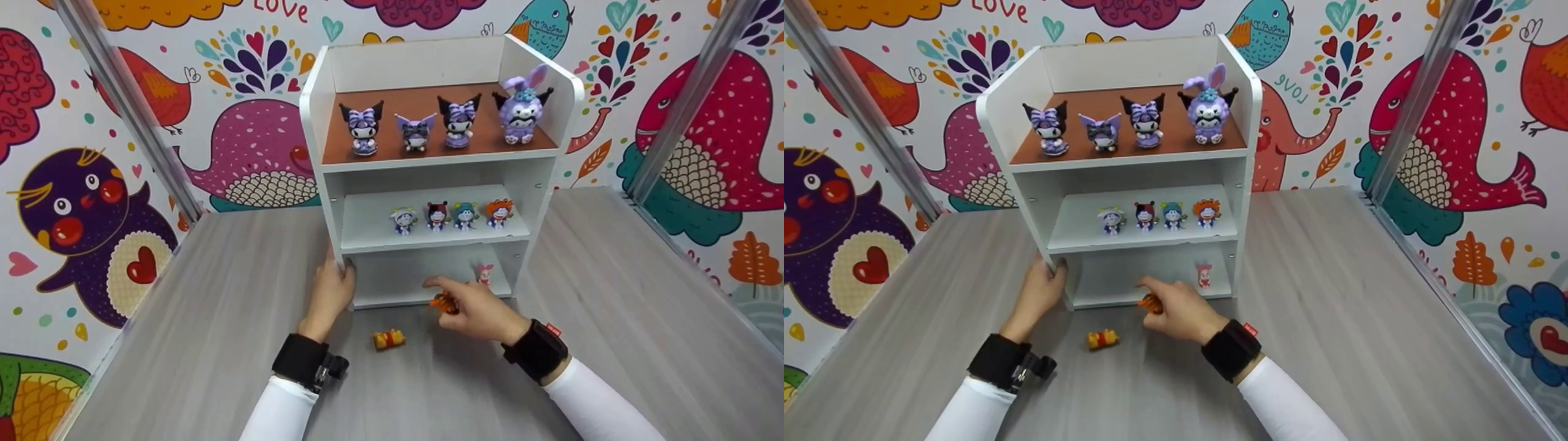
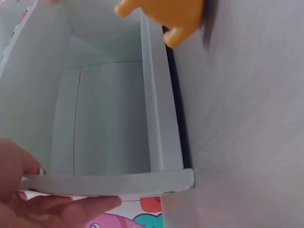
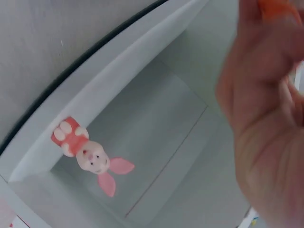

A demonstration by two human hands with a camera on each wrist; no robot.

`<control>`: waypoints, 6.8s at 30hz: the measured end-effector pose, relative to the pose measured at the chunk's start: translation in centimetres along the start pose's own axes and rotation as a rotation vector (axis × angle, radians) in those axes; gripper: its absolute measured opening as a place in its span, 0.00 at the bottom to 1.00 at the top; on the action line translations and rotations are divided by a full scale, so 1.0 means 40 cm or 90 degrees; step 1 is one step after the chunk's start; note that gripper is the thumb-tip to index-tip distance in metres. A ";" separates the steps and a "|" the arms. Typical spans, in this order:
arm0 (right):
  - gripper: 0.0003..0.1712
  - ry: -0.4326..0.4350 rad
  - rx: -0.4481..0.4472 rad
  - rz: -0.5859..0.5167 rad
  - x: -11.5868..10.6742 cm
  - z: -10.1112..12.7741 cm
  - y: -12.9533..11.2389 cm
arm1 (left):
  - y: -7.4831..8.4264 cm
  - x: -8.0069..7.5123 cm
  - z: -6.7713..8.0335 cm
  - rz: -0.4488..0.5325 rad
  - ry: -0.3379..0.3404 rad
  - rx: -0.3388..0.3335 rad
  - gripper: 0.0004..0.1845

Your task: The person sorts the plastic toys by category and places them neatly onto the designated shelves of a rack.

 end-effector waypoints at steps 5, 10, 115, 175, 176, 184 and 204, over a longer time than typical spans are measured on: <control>0.17 0.055 0.012 0.014 -0.020 -0.003 0.012 | 0.001 -0.003 0.001 -0.002 0.007 0.001 0.31; 0.15 0.072 0.020 0.005 -0.028 -0.003 0.021 | 0.008 -0.008 0.003 -0.019 0.029 0.015 0.29; 0.12 0.212 0.101 0.226 -0.061 0.003 0.115 | 0.002 -0.001 0.002 -0.015 0.020 0.007 0.32; 0.22 -0.216 -0.149 0.247 0.234 -0.008 -0.144 | 0.008 0.000 0.012 -0.026 0.025 0.021 0.32; 0.20 -0.206 -0.158 0.241 0.230 -0.010 -0.147 | 0.007 0.000 0.011 -0.026 0.025 0.019 0.32; 0.15 -0.192 -0.173 0.175 0.216 -0.024 -0.143 | 0.011 -0.002 0.006 -0.024 0.023 0.025 0.33; 0.09 -0.146 -0.159 0.207 0.164 -0.033 -0.139 | 0.008 -0.005 0.005 -0.010 0.022 0.008 0.31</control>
Point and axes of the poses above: each hand's wrist, its own z-axis away from the middle knuckle, its own x-axis out of the palm, y = z × x, the point moved 9 cm from there along -z, towards the middle knuckle, and after that the axes turned 9 degrees about -x, right-handed, at the moved point
